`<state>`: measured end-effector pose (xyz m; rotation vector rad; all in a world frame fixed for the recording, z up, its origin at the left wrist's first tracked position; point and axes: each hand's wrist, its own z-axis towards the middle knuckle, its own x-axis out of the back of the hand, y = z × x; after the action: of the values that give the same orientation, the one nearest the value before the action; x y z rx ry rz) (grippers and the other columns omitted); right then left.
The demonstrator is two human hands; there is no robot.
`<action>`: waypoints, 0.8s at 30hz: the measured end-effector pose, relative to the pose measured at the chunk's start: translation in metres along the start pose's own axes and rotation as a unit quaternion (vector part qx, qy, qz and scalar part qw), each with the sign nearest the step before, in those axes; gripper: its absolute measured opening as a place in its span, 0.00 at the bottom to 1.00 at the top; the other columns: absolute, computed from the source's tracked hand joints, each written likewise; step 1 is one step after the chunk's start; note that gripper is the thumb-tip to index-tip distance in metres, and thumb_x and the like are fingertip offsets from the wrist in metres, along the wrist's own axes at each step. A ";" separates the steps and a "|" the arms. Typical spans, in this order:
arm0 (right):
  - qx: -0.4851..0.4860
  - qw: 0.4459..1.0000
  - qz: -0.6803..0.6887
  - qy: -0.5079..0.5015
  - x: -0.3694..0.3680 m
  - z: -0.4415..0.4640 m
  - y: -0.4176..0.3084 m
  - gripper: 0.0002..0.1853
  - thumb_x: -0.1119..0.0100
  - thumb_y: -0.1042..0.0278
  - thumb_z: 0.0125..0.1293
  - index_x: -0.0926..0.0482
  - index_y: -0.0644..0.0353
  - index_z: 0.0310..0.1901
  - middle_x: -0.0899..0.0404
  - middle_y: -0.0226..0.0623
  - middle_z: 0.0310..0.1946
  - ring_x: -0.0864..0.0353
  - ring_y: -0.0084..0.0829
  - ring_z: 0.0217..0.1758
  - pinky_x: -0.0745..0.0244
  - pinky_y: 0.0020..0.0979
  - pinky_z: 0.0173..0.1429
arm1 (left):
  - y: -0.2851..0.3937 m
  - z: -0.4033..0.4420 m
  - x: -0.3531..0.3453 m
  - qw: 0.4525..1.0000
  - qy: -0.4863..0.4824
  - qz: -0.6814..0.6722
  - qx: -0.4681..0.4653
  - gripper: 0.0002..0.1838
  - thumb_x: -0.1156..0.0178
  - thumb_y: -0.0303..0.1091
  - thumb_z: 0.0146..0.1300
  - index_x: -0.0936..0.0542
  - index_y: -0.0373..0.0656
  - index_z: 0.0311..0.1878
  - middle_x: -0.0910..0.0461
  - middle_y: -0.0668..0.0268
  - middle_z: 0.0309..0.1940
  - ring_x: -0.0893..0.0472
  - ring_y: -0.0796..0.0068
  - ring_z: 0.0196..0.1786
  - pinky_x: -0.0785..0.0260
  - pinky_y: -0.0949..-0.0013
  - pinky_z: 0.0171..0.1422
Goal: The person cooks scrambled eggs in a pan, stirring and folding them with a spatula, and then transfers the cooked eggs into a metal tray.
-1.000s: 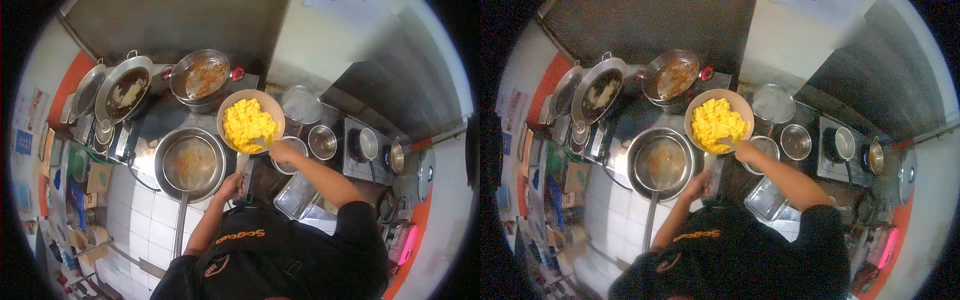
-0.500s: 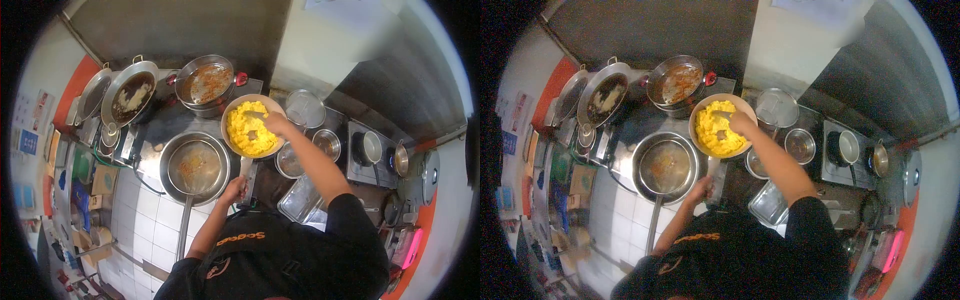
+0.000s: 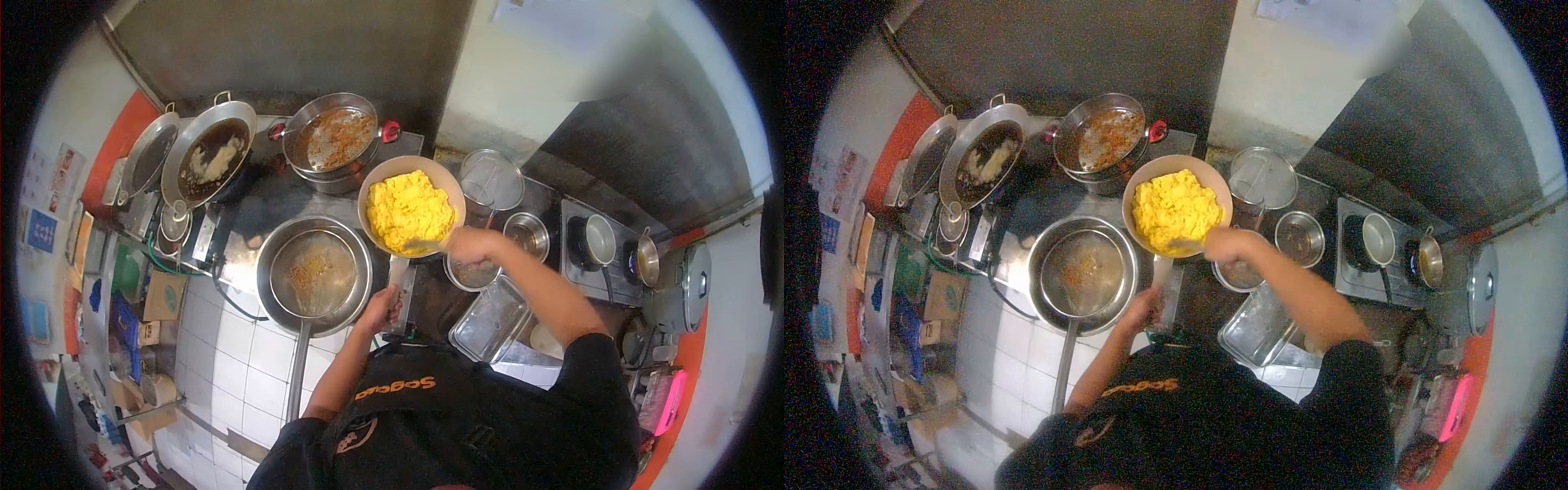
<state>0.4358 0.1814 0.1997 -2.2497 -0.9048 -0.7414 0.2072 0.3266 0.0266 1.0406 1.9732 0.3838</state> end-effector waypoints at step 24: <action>-0.019 0.967 0.081 0.242 -0.007 0.094 -0.005 0.20 0.52 0.75 0.53 0.23 0.65 0.49 0.21 0.57 0.38 0.18 0.47 0.36 0.24 0.44 0.38 | -0.004 -0.008 -0.026 0.997 0.000 -0.072 0.027 0.19 0.56 0.54 0.70 0.32 0.46 0.36 0.36 0.72 0.19 0.38 0.81 0.17 0.47 0.76 0.19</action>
<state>0.4532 0.2468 0.1336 -2.0044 -0.4682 -1.1683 0.2067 0.3047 0.0435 0.9239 2.0551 0.2530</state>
